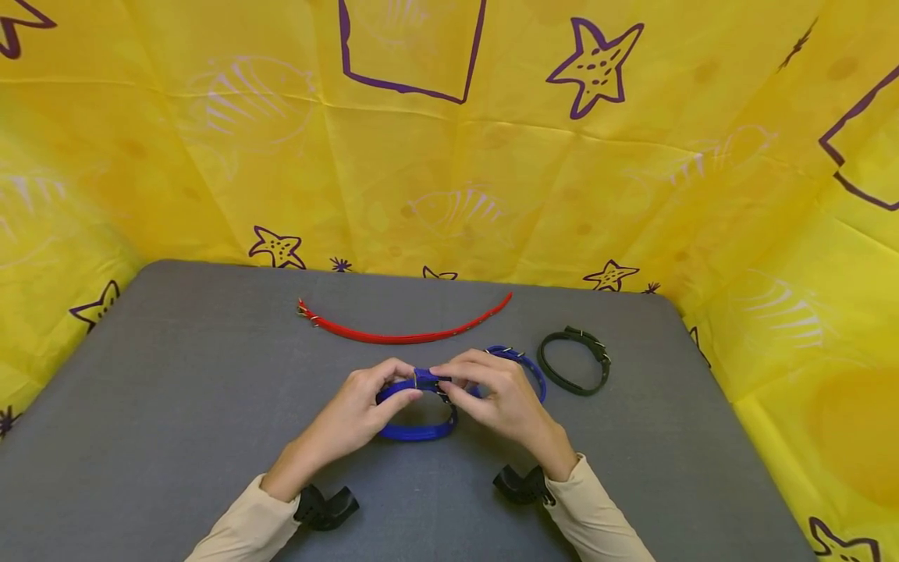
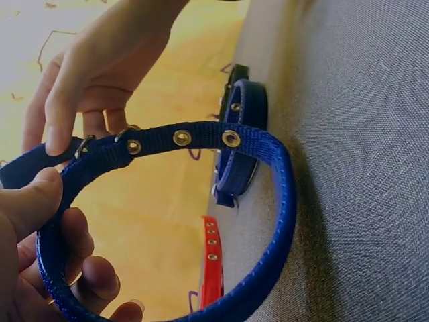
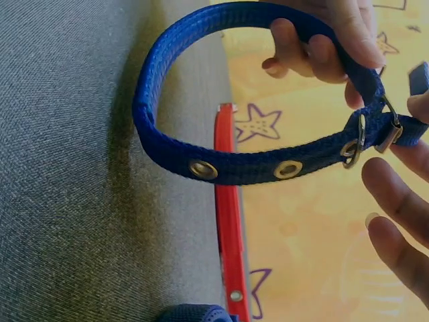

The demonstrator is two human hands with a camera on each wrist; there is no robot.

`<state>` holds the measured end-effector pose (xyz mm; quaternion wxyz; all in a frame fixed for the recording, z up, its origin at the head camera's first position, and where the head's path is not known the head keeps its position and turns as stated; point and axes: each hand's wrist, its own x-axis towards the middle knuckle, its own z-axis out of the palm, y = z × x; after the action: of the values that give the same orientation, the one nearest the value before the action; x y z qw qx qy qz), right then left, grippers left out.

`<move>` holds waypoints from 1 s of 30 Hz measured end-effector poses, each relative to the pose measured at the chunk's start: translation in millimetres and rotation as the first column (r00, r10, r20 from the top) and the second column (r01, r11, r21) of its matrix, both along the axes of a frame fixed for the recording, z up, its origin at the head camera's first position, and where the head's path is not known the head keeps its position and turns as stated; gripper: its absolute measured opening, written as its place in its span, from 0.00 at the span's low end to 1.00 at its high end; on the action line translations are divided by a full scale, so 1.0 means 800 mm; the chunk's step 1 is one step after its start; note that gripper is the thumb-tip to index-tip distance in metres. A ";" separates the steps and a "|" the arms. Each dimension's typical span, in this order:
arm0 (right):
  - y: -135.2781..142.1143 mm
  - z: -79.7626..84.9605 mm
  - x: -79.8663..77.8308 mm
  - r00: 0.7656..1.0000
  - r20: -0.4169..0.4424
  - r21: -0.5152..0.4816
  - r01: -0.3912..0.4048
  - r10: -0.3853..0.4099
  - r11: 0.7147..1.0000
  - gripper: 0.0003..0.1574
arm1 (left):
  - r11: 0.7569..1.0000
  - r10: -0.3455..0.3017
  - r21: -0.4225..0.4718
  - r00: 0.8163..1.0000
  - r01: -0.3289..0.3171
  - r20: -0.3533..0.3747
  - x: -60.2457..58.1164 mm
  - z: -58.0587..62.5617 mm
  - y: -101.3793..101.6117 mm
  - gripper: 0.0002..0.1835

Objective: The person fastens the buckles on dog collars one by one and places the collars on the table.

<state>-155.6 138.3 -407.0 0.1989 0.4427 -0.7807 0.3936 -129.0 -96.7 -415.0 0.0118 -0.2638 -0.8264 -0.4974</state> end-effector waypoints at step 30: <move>-0.002 -0.011 -0.003 0.993 -0.102 0.105 0.078 -0.067 0.991 0.15 | 0.998 0.019 -0.066 0.996 -0.025 -0.085 0.001 -0.005 0.007 0.08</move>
<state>-157.7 136.5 -415.8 0.2267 0.4431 -0.8058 0.3208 -127.9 -90.9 -419.4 0.0432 -0.2758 -0.8441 -0.4578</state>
